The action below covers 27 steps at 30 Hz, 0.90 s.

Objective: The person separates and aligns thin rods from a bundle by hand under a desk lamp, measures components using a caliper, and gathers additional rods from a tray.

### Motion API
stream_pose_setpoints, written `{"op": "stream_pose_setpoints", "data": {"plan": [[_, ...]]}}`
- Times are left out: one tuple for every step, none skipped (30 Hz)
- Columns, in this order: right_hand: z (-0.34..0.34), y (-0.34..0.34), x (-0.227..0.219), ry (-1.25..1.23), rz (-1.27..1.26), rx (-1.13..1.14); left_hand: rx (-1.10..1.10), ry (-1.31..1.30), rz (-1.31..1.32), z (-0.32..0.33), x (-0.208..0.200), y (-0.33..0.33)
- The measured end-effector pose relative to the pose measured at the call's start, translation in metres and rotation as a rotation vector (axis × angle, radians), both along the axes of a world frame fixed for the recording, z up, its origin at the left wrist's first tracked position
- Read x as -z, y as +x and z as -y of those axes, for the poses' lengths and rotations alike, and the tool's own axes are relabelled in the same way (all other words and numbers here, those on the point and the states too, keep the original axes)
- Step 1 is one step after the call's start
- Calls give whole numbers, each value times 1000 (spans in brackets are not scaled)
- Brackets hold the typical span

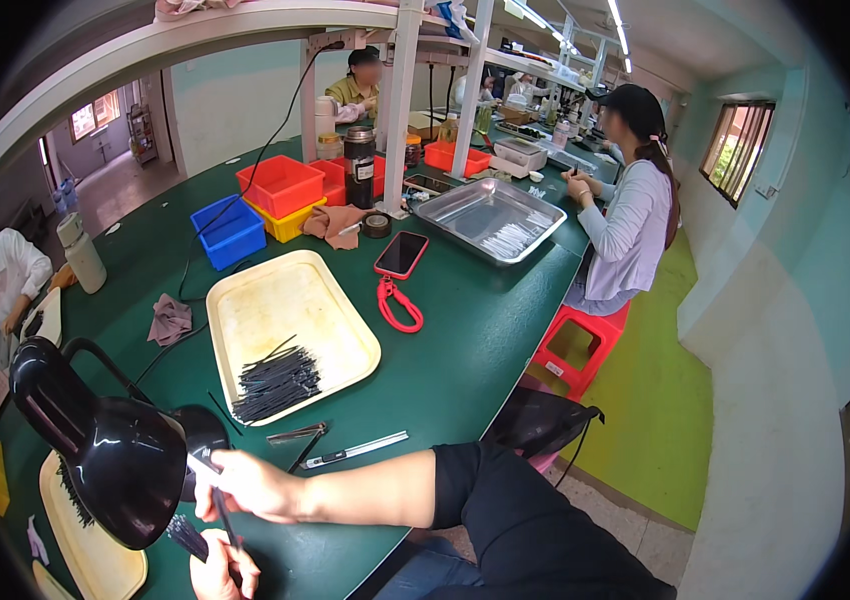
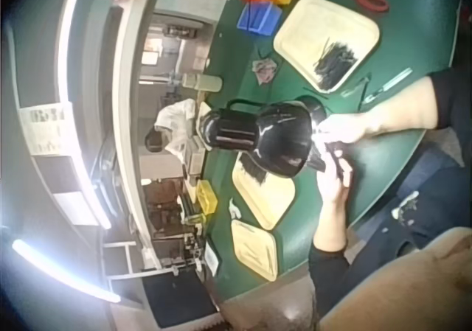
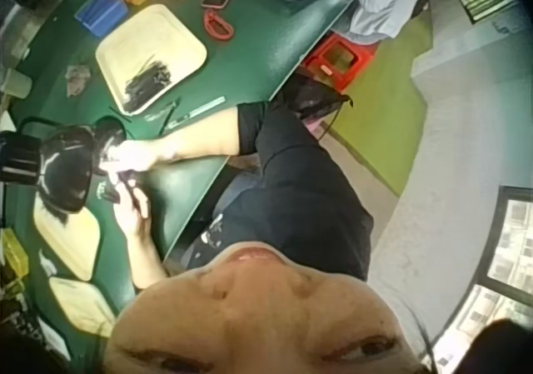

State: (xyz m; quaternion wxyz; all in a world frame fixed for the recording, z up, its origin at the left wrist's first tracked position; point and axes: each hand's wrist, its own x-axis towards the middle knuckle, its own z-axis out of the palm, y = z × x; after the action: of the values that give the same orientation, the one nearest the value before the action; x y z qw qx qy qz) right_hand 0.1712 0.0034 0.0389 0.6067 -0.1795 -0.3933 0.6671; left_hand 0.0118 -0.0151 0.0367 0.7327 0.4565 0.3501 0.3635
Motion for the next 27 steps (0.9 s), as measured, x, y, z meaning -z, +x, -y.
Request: {"op": "stream_pose_setpoints", "data": {"plan": [[-2,0,2,-117,-70,71,11,16,-5,0,1,0],[0,7,-7,-267,-62,67,25,32,-8,0,1,-1],[0,13,-4,-183,19,9,33,54,4,1,-1,-1],[0,19,-2,-99,100,-50,33,51,4,0,2,-3],[6,17,-16,-116,324,-10,89,83,5,-2,5,-6],[3,4,-19,67,528,203,142,113,3,-3,8,-8],[6,4,-20,101,524,99,180,86,-7,-3,8,-9],[11,5,-22,133,520,-5,210,59,-17,-2,8,-10],[8,4,-17,240,659,94,237,73,-39,-1,6,-10],[8,5,-18,301,722,124,264,89,-61,-1,3,-10],[7,6,-18,285,700,126,186,96,-65,1,-2,-6],[6,6,-17,269,679,129,109,104,-69,5,-8,-2],[4,6,-14,266,678,129,21,61,-69,6,-12,2],[2,7,-10,301,716,181,-47,-11,-55,3,-10,2],[0,6,-8,337,753,234,-58,-9,-37,1,-9,1],[0,4,-8,339,754,241,-68,-5,-20,-2,-6,-1],[2,2,-10,283,658,240,-61,-13,-7,-3,-2,-1],[4,3,-12,230,561,239,-48,-7,-4,-4,0,-2],[6,6,-14,304,632,282,-41,-41,18,-4,0,-1],[8,6,-15,309,631,288,-42,-76,36,-5,1,-2],[10,6,-16,414,751,366,-62,-100,69,-5,2,-2],[11,5,-16,521,871,445,-56,-91,70,-5,0,-1],[11,3,-14,522,881,456,-73,-104,79,-5,-2,0],[9,0,-12,529,877,476,-90,-116,89,-4,-4,1],[9,-1,-10,533,892,472,-82,-106,82,-5,-1,-2],[8,-1,-13,542,908,465,-89,-100,73,-7,0,-3],[8,0,-16,526,916,417,-95,-79,66,-9,4,-4]]}}
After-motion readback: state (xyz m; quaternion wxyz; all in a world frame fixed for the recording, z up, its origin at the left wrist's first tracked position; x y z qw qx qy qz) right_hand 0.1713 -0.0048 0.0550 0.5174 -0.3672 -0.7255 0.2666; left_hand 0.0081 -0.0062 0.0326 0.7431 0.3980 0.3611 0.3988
